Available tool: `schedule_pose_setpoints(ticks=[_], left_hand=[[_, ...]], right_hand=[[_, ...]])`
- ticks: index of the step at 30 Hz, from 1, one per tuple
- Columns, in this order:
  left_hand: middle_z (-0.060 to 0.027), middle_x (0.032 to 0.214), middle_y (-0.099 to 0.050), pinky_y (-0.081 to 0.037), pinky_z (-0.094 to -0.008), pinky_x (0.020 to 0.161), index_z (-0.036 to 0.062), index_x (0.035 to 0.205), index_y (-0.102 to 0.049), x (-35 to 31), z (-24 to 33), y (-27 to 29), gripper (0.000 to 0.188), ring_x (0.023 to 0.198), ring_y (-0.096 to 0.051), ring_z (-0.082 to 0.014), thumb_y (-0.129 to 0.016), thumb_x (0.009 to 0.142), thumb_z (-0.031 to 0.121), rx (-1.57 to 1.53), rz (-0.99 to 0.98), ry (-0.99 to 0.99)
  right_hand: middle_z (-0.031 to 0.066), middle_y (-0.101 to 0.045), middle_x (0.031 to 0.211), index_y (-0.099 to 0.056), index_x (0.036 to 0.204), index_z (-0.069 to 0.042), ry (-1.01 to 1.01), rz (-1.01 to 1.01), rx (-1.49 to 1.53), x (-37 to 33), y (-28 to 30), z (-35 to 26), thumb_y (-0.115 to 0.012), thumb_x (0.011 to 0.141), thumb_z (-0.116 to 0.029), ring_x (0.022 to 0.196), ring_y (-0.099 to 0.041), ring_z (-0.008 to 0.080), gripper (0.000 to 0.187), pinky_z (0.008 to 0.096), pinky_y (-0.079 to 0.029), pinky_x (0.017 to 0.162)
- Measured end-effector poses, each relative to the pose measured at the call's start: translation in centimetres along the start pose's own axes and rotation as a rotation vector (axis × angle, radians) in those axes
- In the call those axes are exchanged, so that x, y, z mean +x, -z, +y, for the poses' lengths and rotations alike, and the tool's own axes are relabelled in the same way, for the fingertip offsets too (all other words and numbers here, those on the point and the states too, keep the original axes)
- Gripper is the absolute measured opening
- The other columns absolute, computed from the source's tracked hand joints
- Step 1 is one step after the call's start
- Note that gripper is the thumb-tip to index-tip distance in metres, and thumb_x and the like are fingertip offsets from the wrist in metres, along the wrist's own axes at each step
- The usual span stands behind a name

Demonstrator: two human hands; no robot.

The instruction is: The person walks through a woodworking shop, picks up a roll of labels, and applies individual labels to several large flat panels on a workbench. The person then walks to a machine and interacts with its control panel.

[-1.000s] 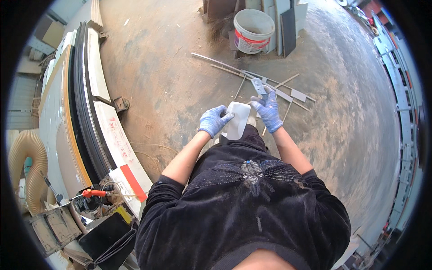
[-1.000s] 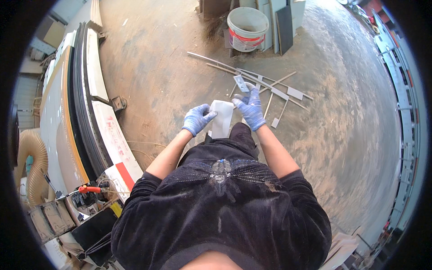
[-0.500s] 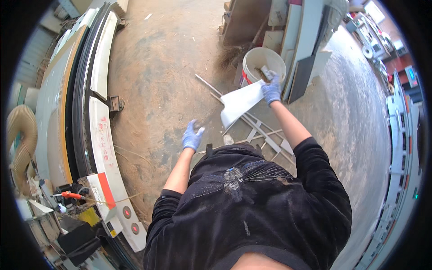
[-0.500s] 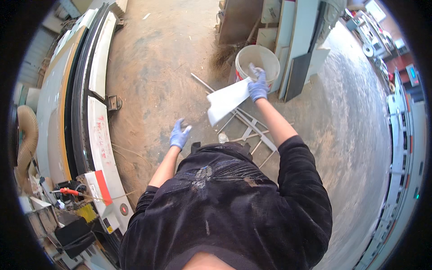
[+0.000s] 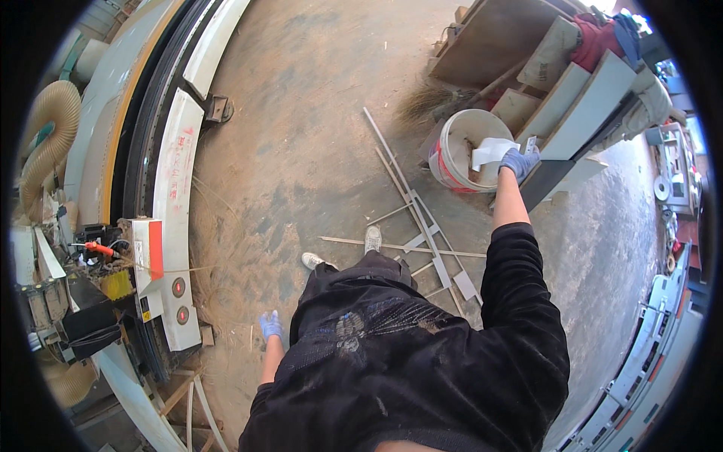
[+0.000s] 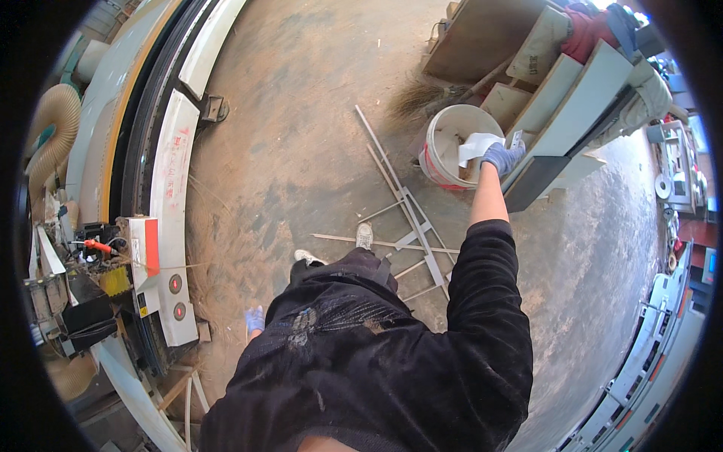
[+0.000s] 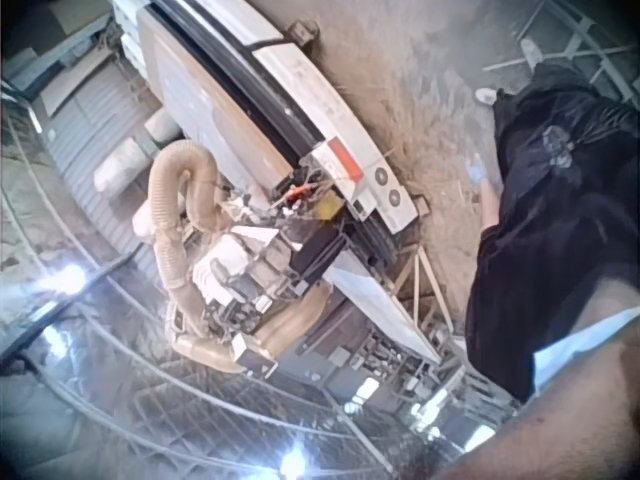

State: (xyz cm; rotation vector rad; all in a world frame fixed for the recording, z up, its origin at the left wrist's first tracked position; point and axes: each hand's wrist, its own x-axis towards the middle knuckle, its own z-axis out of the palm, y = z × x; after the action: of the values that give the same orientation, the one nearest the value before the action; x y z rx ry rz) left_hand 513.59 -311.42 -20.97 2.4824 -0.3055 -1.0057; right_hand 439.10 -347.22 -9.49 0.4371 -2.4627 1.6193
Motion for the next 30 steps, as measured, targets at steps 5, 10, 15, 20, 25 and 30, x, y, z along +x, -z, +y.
schedule_pose_setpoints(ticks=[5, 10, 15, 20, 25, 30], left_hand=[[-0.0132, 0.116, -0.053, -0.046, -0.0336, 0.082, 0.004, 0.124, -0.043, -1.8, 1.6, 0.6, 0.055, 0.092, -0.056, -0.0221, -0.068, 0.08, 0.025, 0.373, 0.038, -0.365], [-0.0135, 0.115, -0.053, -0.046, -0.0342, 0.084, 0.0044, 0.125, -0.043, -1.0, 5.5, -3.3, 0.052, 0.097, -0.056, -0.0225, -0.065, 0.081, 0.022, 0.024, -0.165, -0.329], [-0.0124, 0.098, -0.063, -0.049, -0.034, 0.078, 0.0064, 0.122, -0.045, -4.7, 10.9, -6.1, 0.051, 0.085, -0.061, -0.0221, -0.067, 0.08, 0.026, 0.076, -0.136, -0.432], [-0.0121, 0.098, -0.064, -0.046, -0.0341, 0.083, 0.0044, 0.125, -0.043, -4.6, 12.3, -5.4, 0.056, 0.09, -0.061, -0.0231, -0.067, 0.08, 0.027, -0.069, -0.181, -0.305], [-0.0157, 0.112, -0.059, -0.044, -0.0348, 0.088, 0.0037, 0.127, -0.041, -1.0, 7.6, -2.4, 0.061, 0.103, -0.057, -0.0271, -0.066, 0.08, 0.033, -0.04, -0.218, -0.226], [-0.0187, 0.13, -0.046, -0.038, -0.0368, 0.097, 0.0055, 0.129, -0.043, 0.8, -0.2, 3.0, 0.059, 0.118, -0.046, -0.0322, -0.058, 0.082, 0.039, 0.016, -0.1, -0.108]], right_hand=[[0.0176, -0.05, 0.123, -0.04, 0.126, -0.002, 0.005, -0.125, -0.14, -1.6, -0.7, 0.8, -0.067, 0.066, -0.008, 0.112, -0.05, 0.0308, 0.066, 0.0339, -0.036, 0.099], [0.0184, -0.049, 0.125, -0.052, 0.121, -0.004, 0.265, -0.391, -0.242, -6.0, -0.7, 4.3, -0.066, 0.072, -0.018, 0.117, -0.044, 0.03, 0.053, 0.0365, -0.034, 0.1], [0.0117, -0.041, 0.134, -0.037, 0.133, -0.007, 0.234, -1.038, -0.333, -16.4, 1.0, 9.7, -0.038, 0.091, -0.016, 0.123, -0.039, 0.0244, 0.043, 0.037, -0.032, 0.101], [0.0102, -0.06, 0.094, -0.056, 0.1, -0.001, 0.113, -1.093, -0.175, -28.6, 7.0, 10.5, -0.061, 0.079, -0.013, 0.083, -0.054, 0.0219, 0.025, 0.034, -0.045, 0.077], [0.0085, -0.062, 0.081, -0.059, 0.098, -0.004, 0.311, -1.428, -0.226, -39.1, 4.8, 5.3, -0.063, 0.078, -0.011, 0.063, -0.055, 0.0155, 0.022, 0.0298, -0.046, 0.055], [0.0097, -0.062, 0.071, -0.061, 0.091, -0.001, 0.552, -1.599, -0.149, -44.3, 1.8, -0.6, -0.058, 0.079, -0.012, 0.052, -0.056, 0.0159, 0.016, 0.0312, -0.045, 0.048]])
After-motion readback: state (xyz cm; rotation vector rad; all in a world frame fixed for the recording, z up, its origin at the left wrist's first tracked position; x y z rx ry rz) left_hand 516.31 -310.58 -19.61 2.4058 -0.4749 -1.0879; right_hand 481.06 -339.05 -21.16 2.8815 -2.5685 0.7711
